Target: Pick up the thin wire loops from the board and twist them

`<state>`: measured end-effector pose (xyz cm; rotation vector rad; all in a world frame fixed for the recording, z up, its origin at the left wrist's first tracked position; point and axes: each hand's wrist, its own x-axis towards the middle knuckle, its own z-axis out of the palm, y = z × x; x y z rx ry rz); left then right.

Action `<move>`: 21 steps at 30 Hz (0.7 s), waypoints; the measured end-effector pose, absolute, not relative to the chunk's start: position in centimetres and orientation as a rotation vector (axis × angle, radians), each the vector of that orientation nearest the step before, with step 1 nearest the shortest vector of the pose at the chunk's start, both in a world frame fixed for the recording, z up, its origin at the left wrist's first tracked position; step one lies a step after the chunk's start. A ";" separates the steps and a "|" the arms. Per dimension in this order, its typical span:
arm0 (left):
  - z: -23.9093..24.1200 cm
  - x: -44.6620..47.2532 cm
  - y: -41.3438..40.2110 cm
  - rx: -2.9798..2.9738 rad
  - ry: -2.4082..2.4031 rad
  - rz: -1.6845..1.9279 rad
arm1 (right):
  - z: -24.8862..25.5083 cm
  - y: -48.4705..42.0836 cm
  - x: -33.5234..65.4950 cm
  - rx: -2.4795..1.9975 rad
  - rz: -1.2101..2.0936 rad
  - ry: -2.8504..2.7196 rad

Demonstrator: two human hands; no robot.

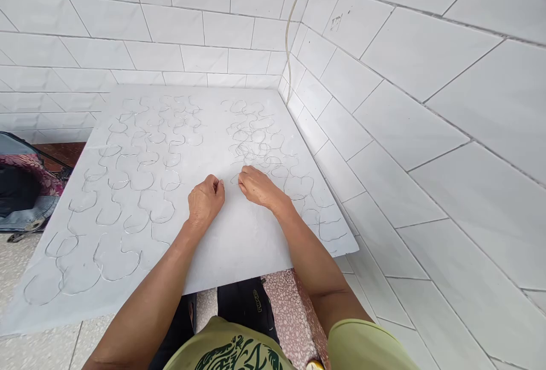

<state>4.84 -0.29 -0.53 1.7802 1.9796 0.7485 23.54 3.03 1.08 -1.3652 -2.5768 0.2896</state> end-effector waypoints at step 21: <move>0.8 3.9 0.0 1.235 1.571 1.299 | 2.1 1.8 21.2 -1.192 0.232 -2.108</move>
